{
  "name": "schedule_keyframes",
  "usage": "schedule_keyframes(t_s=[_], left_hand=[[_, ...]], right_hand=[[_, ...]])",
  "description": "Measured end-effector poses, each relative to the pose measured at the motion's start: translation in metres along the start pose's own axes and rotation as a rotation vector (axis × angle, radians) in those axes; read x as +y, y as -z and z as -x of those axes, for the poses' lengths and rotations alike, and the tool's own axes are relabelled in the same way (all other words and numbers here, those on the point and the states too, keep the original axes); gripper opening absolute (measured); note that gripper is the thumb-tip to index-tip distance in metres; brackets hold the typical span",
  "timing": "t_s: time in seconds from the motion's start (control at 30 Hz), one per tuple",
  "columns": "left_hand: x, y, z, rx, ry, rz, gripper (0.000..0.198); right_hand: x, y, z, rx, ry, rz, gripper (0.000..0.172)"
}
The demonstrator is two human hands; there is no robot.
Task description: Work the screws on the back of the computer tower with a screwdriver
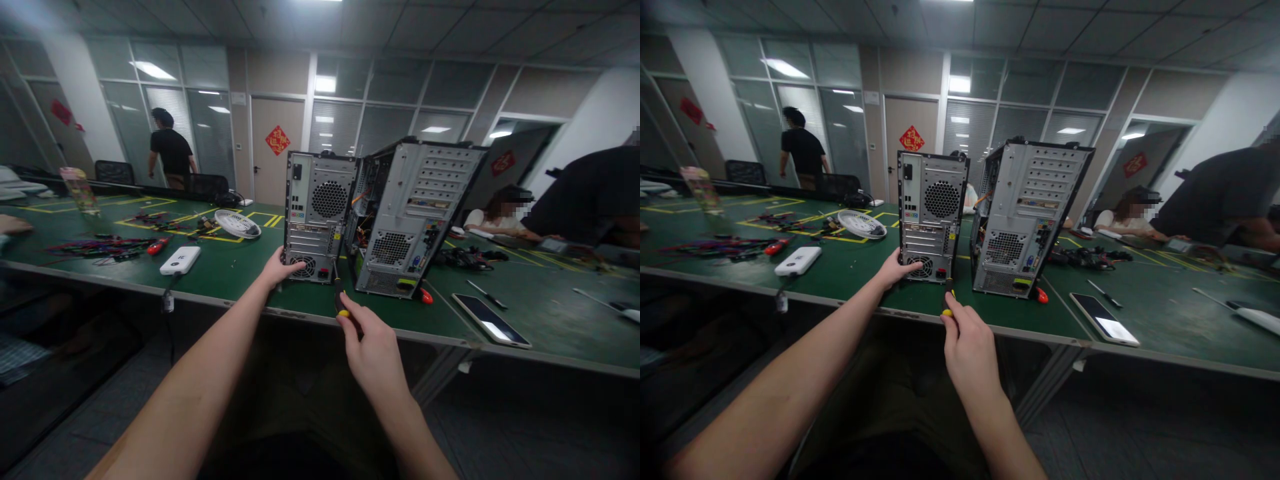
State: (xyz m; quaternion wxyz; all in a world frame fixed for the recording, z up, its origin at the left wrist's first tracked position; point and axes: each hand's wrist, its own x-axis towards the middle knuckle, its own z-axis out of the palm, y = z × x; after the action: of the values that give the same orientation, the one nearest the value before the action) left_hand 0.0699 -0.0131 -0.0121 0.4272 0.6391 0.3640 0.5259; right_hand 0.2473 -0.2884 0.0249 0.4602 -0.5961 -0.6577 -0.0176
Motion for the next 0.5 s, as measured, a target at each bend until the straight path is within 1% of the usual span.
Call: schedule_keyframes(t_s=[0.2, 0.27, 0.33, 0.43, 0.5], left_hand=[[-0.0016, 0.0004, -0.0011, 0.004, -0.010, -0.020, 0.089], [-0.0009, 0.0002, -0.0011, 0.001, -0.007, -0.021, 0.089], [0.0003, 0.0002, -0.0007, 0.002, -0.001, -0.020, 0.089], [0.0019, 0.0007, 0.0001, -0.004, -0.006, -0.011, 0.090], [0.0023, 0.0011, 0.0005, -0.001, -0.006, -0.012, 0.091]], right_hand=[[-0.0036, -0.0026, -0.0010, -0.011, -0.169, -0.052, 0.034], [-0.0035, -0.0026, -0.0009, -0.007, -0.148, -0.060, 0.032], [-0.0030, -0.0018, -0.0005, 0.000, -0.074, -0.037, 0.031], [-0.0026, -0.0003, 0.0000, -0.001, 0.026, 0.012, 0.034], [-0.0031, 0.0002, -0.0003, -0.003, 0.017, 0.020, 0.034]])
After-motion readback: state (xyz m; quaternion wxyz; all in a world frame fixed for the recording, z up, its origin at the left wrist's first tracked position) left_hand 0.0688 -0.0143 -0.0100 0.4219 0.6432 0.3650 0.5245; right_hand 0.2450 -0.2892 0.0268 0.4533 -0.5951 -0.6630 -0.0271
